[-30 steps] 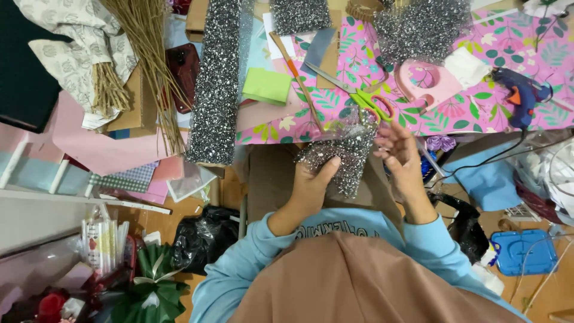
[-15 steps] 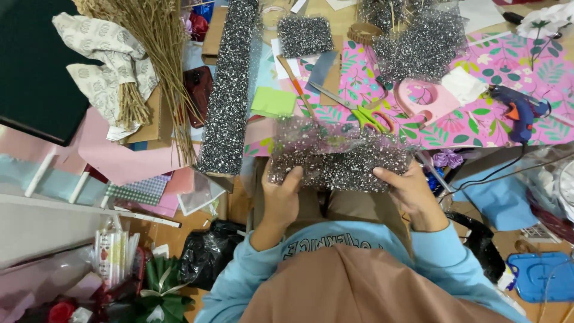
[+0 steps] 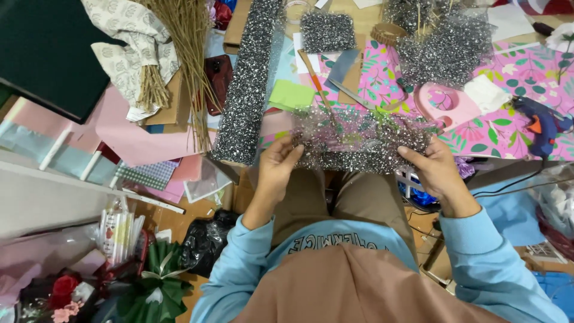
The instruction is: The person uses green-handled scissors to cut a silver glittery mesh material into smaller pieces. They repeatedly cut the material, separate the pieces, and place them on a cluttered table covered with various craft supplies.
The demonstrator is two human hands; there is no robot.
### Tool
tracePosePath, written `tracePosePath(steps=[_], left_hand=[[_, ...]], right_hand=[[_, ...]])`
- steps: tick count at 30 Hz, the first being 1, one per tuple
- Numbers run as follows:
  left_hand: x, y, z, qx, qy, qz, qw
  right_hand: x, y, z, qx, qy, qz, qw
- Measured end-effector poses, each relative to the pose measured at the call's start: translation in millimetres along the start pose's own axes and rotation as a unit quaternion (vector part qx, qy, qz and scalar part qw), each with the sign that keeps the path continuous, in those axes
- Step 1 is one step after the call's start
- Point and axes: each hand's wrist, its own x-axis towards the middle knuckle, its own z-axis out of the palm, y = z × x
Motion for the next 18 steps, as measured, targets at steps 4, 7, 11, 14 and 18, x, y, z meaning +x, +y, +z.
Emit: tracePosePath(steps=[4, 7, 11, 14, 18], left_hand=[[-3.3, 24.0, 16.7, 0.0, -0.021, 0.015, 1.0], [2.5, 9.3, 14.9, 0.006, -0.035, 0.042, 0.998], [11.8, -12.5, 7.3, 0.022, -0.011, 0.054, 0.998], [12.6, -1.3, 9.9, 0.01, -0.005, 0.059, 0.998], [17.8, 9.0, 13.1, -0.026, -0.01, 0.1, 0.995]], right_hand=[[-1.0, 6.5, -1.8, 0.001, 0.0, -0.001, 1.0], [1.1, 24.3, -17.4, -0.029, -0.009, -0.012, 0.999], [-0.1, 11.7, -3.5, -0.044, -0.005, -0.026, 0.999], [-0.7, 4.2, 8.3, -0.053, -0.003, -0.032, 0.998], [3.7, 8.2, 10.2, -0.04, 0.002, -0.045, 0.998]])
